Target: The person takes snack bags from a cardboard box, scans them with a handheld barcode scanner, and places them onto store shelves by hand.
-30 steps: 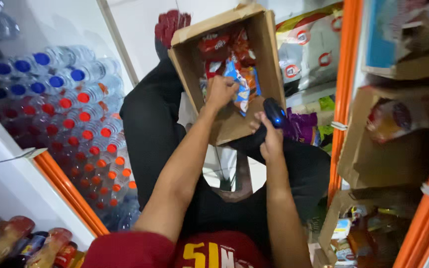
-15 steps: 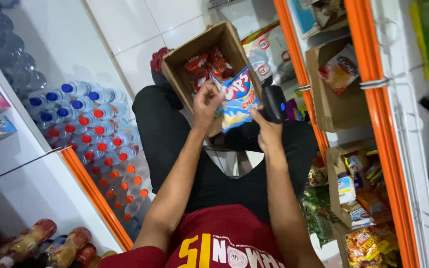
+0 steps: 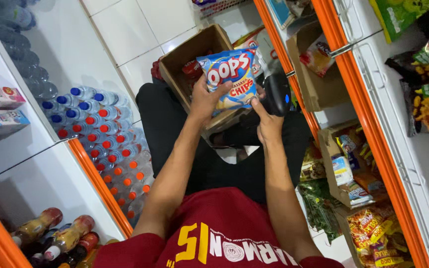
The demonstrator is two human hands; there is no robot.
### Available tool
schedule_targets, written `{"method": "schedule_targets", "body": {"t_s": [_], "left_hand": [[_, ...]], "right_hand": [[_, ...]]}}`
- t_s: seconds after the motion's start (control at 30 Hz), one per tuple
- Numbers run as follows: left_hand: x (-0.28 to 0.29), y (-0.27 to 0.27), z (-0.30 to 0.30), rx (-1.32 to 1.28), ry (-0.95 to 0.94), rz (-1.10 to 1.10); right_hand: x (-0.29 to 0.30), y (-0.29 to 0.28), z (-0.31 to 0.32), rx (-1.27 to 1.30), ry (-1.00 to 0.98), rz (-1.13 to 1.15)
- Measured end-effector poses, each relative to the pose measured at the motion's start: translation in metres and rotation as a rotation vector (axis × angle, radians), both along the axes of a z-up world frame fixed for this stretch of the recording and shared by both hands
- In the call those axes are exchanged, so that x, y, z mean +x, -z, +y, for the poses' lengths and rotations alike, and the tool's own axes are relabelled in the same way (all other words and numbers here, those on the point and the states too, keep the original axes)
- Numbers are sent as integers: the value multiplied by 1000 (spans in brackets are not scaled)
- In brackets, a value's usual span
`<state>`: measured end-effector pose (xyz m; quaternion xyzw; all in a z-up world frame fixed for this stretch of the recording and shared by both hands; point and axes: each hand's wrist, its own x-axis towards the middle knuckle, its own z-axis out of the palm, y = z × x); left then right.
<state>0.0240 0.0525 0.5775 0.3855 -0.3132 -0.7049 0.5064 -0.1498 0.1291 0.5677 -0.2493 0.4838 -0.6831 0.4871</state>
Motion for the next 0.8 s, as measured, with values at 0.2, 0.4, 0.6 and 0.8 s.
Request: {"method": "schedule_targets", "body": {"t_s": [0.2, 0.4, 0.6, 0.8], "left_hand": [[-13, -21, 14, -203, -137, -485], [-30, -25, 45, -330, -141, -327], [-5, -14, 30, -148, 19, 411], [12, 7, 41, 138, 245, 770]], "right_hand": [[4, -10, -5, 40, 96, 258], [12, -48, 3, -50, 63, 627], [13, -68, 11, -118, -349, -58], [11, -45, -1, 45, -108, 237]]}}
